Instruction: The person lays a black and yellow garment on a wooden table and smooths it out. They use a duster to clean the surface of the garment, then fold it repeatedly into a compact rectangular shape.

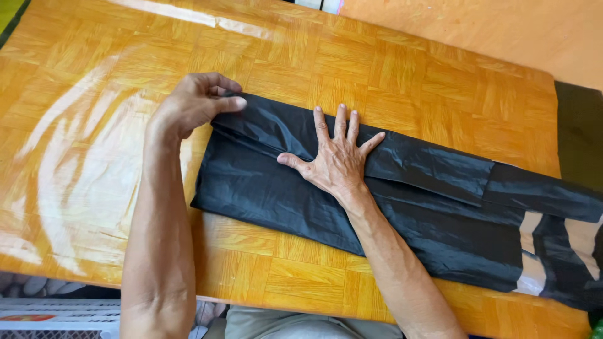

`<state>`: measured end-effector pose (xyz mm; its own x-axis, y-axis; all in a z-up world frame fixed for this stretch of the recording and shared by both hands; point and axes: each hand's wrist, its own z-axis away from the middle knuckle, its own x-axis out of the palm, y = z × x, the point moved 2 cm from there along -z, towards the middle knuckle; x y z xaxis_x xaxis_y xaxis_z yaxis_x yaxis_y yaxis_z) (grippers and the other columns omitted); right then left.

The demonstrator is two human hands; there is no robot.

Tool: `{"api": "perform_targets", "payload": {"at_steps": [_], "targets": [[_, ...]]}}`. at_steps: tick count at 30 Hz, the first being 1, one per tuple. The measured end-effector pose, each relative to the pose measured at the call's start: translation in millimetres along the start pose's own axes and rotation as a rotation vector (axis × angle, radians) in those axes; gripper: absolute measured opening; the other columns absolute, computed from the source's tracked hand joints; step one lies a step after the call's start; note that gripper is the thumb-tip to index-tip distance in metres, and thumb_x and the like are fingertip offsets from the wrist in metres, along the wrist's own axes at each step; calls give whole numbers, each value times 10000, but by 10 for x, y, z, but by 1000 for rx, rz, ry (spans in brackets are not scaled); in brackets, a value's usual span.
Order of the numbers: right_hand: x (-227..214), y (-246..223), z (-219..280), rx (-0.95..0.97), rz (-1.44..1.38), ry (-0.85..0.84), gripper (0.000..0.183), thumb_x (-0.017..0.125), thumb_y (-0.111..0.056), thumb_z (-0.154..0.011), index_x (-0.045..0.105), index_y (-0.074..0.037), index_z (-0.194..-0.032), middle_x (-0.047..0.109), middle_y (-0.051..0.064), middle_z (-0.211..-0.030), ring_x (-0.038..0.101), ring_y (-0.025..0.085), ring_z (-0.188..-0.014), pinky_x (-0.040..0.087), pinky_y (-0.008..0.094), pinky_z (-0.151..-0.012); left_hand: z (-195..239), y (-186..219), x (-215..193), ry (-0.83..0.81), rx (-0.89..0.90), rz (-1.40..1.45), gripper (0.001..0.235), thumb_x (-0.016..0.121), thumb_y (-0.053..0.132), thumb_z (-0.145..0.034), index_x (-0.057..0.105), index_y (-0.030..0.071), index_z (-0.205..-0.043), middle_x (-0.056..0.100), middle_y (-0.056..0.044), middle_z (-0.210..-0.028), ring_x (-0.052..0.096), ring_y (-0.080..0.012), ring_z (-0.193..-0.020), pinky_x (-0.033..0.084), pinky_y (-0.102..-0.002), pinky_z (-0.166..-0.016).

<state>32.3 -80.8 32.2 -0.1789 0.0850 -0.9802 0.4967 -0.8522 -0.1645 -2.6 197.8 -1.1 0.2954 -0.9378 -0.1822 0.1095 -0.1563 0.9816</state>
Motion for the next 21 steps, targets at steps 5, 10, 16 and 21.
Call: {"api": "perform_targets", "payload": {"at_steps": [5,10,16,21], "targets": [[31,20,-18,-9,-12,23,1136,484,-907,-786,216,-210,-1642,152,274,-1666,82,484,-1542,15,895,-1015,169,465,134,-142,-65,-642,729,955,135,-631,711,140,-1318,653,-285,-1253,621,-470,-1218,514,-477,-1032],[201,114,-67,-58,-51,88,1120,489,-900,-802,253,-186,-1632,187,280,-1649,114,483,-1537,13,881,-1026,115,412,148,-89,-5,-761,492,876,206,-752,767,201,-1232,719,-236,-1170,645,-433,-1194,512,-480,-1001],[377,189,-132,-198,-6,296,863,456,-756,-957,338,-196,-1603,382,227,-1575,307,462,-1481,128,868,-1035,179,500,171,-67,-8,-733,352,743,272,-904,755,200,-1249,733,-219,-1153,654,-448,-1152,545,-496,-936],[257,131,-81,-182,-49,210,1052,545,-855,-819,341,-179,-1599,345,249,-1593,280,479,-1487,95,864,-1053,205,487,126,-140,-89,-827,764,926,238,-661,680,275,-1383,705,-194,-1256,605,-430,-1252,498,-505,-1045]]}}
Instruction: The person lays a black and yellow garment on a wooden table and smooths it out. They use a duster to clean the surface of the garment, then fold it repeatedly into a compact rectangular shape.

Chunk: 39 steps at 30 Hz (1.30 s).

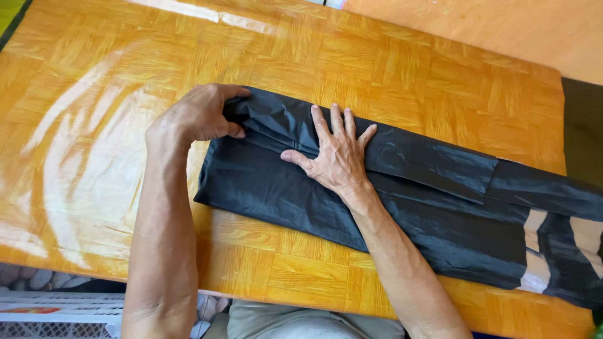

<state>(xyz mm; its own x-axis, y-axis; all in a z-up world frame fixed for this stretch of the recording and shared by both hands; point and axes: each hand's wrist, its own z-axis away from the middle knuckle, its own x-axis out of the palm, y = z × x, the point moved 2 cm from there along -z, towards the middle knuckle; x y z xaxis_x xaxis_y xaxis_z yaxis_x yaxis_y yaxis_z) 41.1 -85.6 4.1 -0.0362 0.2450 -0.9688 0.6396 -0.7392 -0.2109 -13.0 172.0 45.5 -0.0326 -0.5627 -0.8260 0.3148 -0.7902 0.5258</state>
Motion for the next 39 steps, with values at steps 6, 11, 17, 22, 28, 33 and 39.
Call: {"api": "perform_targets", "payload": {"at_steps": [6,11,17,22,28,33,39], "targets": [[79,18,0,-26,42,57,826,473,-699,-966,371,-167,-1589,390,275,-1561,309,498,-1472,131,885,-1016,-33,15,30,33,25,58,564,771,224,-792,687,238,-1349,703,-222,-1218,610,-441,-1219,514,-525,-1004],[196,76,-34,-22,60,78,678,397,-601,-1043,391,-193,-1584,395,265,-1560,298,492,-1478,127,895,-1009,66,175,-35,50,-3,119,500,675,284,-875,673,217,-1371,700,-209,-1228,616,-439,-1213,508,-529,-995],[240,92,-62,11,40,109,564,315,-532,-1093,479,-222,-1535,424,249,-1560,304,483,-1479,107,892,-1022,-64,-65,291,116,-26,159,747,675,172,-803,473,180,-1523,622,-279,-1306,569,-482,-1256,468,-597,-1039],[254,85,-53,29,46,126,558,305,-544,-1094,513,-239,-1512,433,235,-1563,312,473,-1480,106,890,-1028,61,32,481,180,-67,413,785,652,171,-846,379,161,-1582,527,-315,-1431,488,-510,-1346,408,-613,-1096],[253,93,-50,5,57,159,543,332,-532,-1094,547,-233,-1493,451,241,-1553,331,482,-1471,85,888,-1031,31,94,627,463,-72,498,731,716,227,-851,470,34,-1511,544,-322,-1402,494,-495,-1347,408,-574,-1120],[216,64,-39,-9,50,155,551,394,-523,-1076,527,-210,-1511,448,267,-1546,333,504,-1462,100,896,-1017,-44,16,667,496,-102,611,667,614,353,-924,507,29,-1497,559,-269,-1420,484,-442,-1378,390,-545,-1144],[264,91,-26,-35,72,147,632,548,-473,-975,487,-195,-1538,426,285,-1554,318,522,-1463,78,912,-1001,-190,-125,884,726,14,511,592,392,67,-845,656,45,-1374,666,-291,-1262,578,-488,-1243,472,-558,-1050]]}}
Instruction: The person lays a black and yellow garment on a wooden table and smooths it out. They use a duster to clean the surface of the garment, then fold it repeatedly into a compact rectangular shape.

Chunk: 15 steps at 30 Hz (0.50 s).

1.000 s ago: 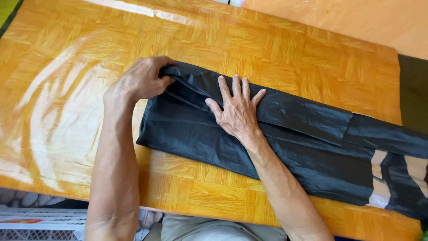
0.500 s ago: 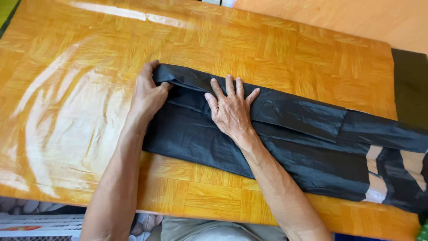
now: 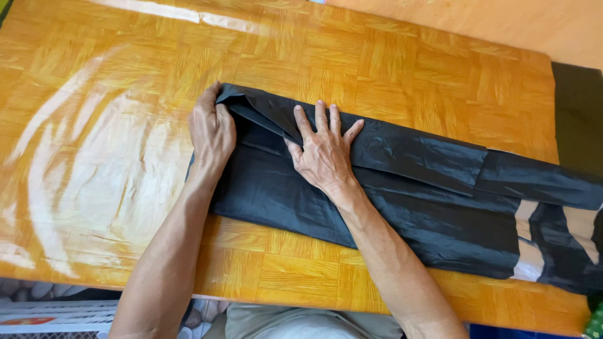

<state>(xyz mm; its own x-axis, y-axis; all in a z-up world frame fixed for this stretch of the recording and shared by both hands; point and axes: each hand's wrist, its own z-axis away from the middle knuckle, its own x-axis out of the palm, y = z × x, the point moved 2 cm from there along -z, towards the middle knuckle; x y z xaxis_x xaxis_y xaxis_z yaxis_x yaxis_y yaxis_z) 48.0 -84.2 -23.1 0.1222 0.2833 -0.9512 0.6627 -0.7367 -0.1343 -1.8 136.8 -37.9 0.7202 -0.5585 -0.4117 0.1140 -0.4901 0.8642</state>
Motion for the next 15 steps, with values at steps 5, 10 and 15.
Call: {"api": "perform_targets", "payload": {"at_steps": [5,10,15], "targets": [[24,3,-9,7,-8,13,560,513,-458,-1024,513,-204,-1523,431,275,-1558,317,516,-1465,66,909,-1003,29,-7,-11,64,28,48,565,430,73,-857,649,43,-1377,688,-270,-1254,587,-460,-1248,488,-540,-1038],[49,21,-6,23,-6,9,531,488,-470,-1042,533,-225,-1511,431,251,-1570,308,497,-1478,53,901,-1016,109,151,-14,96,81,17,640,574,9,-760,629,34,-1397,690,-283,-1211,609,-478,-1220,520,-541,-997],[43,9,-7,11,2,38,525,454,-499,-1058,551,-222,-1493,440,260,-1556,332,496,-1465,60,902,-1020,74,125,-12,217,155,-4,365,684,145,-898,716,69,-1254,662,-167,-1135,637,-409,-1169,534,-469,-948]]}}
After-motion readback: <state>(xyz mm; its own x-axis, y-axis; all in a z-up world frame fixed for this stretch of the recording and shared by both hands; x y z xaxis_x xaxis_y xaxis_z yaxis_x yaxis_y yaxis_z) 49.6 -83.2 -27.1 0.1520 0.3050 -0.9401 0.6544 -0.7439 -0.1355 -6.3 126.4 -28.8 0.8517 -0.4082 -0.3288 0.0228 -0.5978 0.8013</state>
